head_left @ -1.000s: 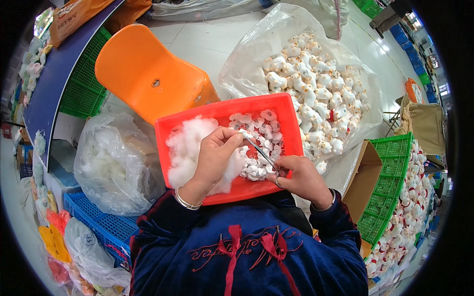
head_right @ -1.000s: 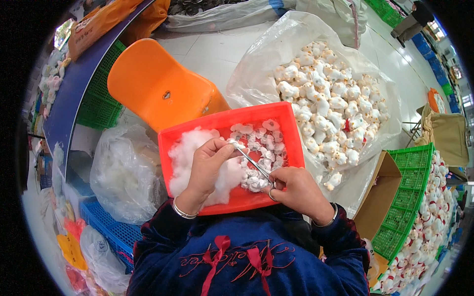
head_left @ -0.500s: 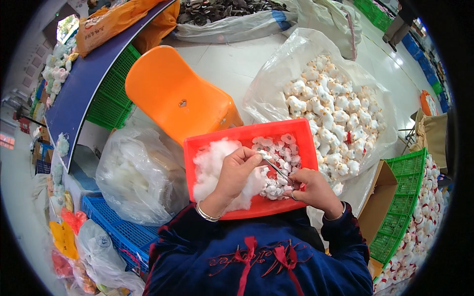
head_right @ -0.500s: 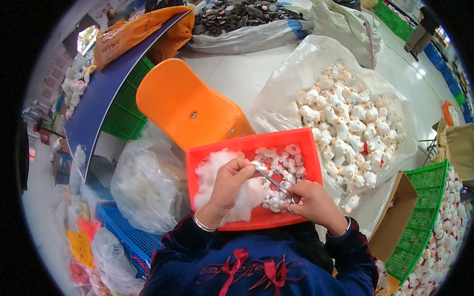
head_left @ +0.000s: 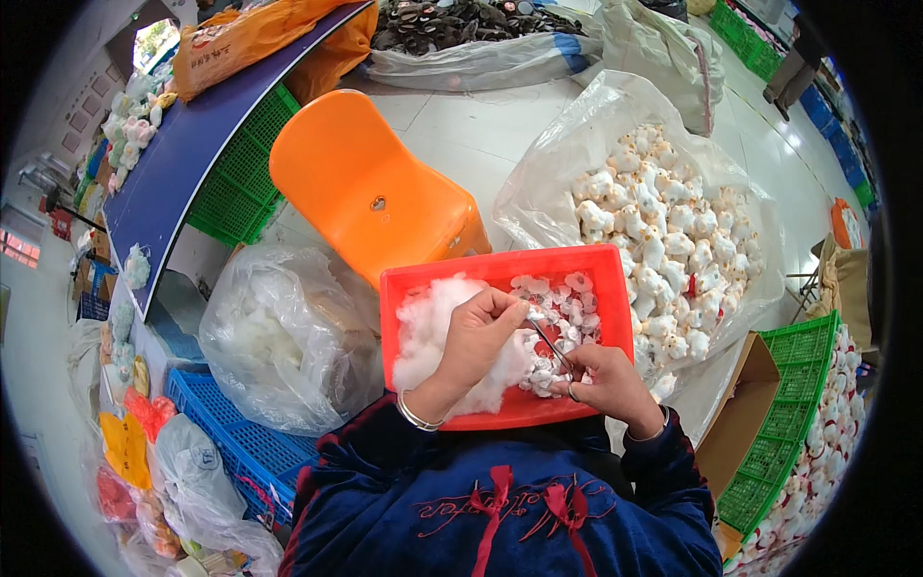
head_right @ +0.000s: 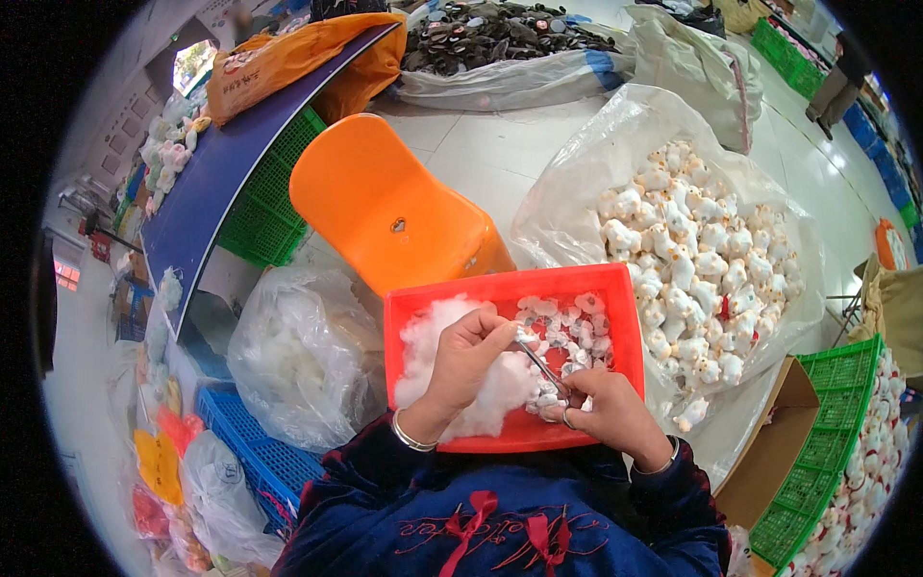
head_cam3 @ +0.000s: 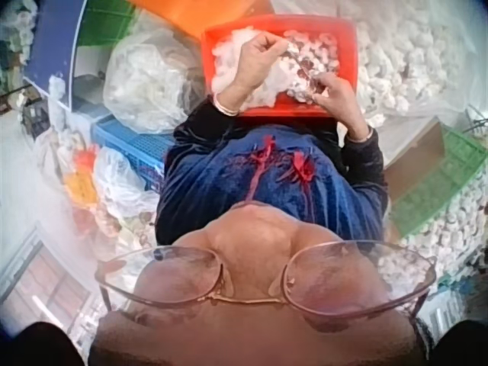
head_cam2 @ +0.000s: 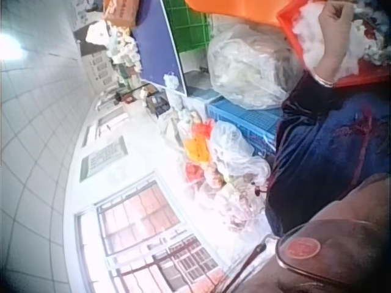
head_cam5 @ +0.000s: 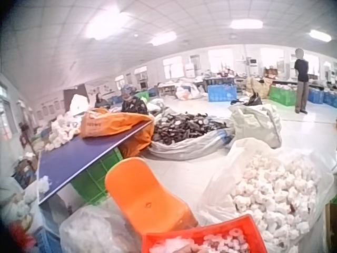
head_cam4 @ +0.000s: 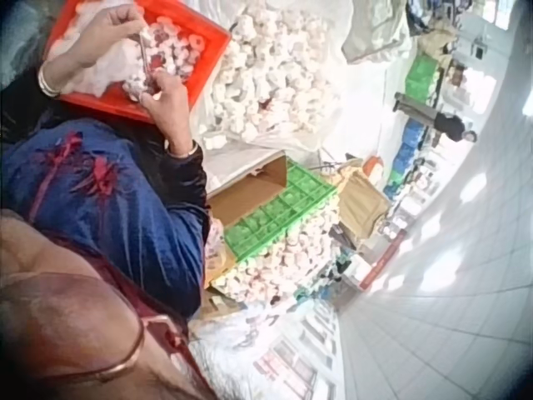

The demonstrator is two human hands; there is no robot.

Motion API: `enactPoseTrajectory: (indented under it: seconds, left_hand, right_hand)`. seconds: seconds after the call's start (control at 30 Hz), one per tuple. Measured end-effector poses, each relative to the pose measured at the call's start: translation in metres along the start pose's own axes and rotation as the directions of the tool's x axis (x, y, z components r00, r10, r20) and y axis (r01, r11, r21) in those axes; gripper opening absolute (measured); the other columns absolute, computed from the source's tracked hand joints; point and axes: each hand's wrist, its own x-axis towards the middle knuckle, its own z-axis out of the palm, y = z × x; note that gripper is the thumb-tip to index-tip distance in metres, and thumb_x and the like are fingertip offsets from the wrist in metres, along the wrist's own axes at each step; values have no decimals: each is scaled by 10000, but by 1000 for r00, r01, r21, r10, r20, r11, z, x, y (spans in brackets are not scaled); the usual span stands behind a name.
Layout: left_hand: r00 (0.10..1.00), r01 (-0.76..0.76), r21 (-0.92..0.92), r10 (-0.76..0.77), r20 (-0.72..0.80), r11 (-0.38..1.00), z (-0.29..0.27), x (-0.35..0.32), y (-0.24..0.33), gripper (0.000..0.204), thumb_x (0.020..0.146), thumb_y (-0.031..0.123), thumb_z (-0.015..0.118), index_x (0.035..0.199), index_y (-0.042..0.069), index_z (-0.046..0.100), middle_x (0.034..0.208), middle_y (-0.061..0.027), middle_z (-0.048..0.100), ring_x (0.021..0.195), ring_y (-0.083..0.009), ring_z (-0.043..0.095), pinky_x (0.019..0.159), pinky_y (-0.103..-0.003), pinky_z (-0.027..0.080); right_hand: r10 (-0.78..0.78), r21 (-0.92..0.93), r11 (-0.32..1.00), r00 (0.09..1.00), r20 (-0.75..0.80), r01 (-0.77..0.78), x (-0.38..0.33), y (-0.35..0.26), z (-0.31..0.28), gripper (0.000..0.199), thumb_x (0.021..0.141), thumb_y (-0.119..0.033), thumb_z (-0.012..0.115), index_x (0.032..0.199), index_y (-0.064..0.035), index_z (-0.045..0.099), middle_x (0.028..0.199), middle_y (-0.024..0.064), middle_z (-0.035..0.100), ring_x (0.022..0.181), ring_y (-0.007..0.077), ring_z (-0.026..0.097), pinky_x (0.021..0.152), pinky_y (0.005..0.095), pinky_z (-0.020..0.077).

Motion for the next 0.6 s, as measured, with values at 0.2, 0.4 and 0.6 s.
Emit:
enactPoseTrajectory:
  seconds: [0.2, 0.4, 0.6]
  left_hand:
    - [1000, -28, -126, 28, -4, 992, 4, -5, 0, 107, 1035, 88, 635, 1001, -14, 645, 956, -74, 721, 901, -147, 717, 860, -313, 600]
    - [1000, 27, -89, -26, 15, 996, 1, -3, 5, 116, 1035, 67, 613, 944, 11, 658, 992, -57, 714, 917, -135, 713, 885, -291, 577]
    - [999, 4, -100, 1, 49, 995, -6, -6, 3, 109, 1043, 99, 625, 1010, -3, 648, 997, -89, 736, 968, -167, 726, 888, -319, 593]
  right_hand:
    - [30, 9, 1000, 999, 32, -30, -1, 0, 2, 321, 810, -248, 877, 957, -5, 727, 771, 106, 663, 685, 200, 623, 646, 335, 499]
    - [-12, -30, 999, 1000, 20, 13, -1, 1, -4, 340, 791, -255, 894, 933, -2, 717, 724, 101, 639, 649, 205, 607, 622, 338, 494]
    - [68, 34, 997, 997, 48, -69, 2, -2, -6, 380, 742, -277, 930, 885, -7, 705, 713, 82, 637, 655, 170, 606, 617, 319, 493]
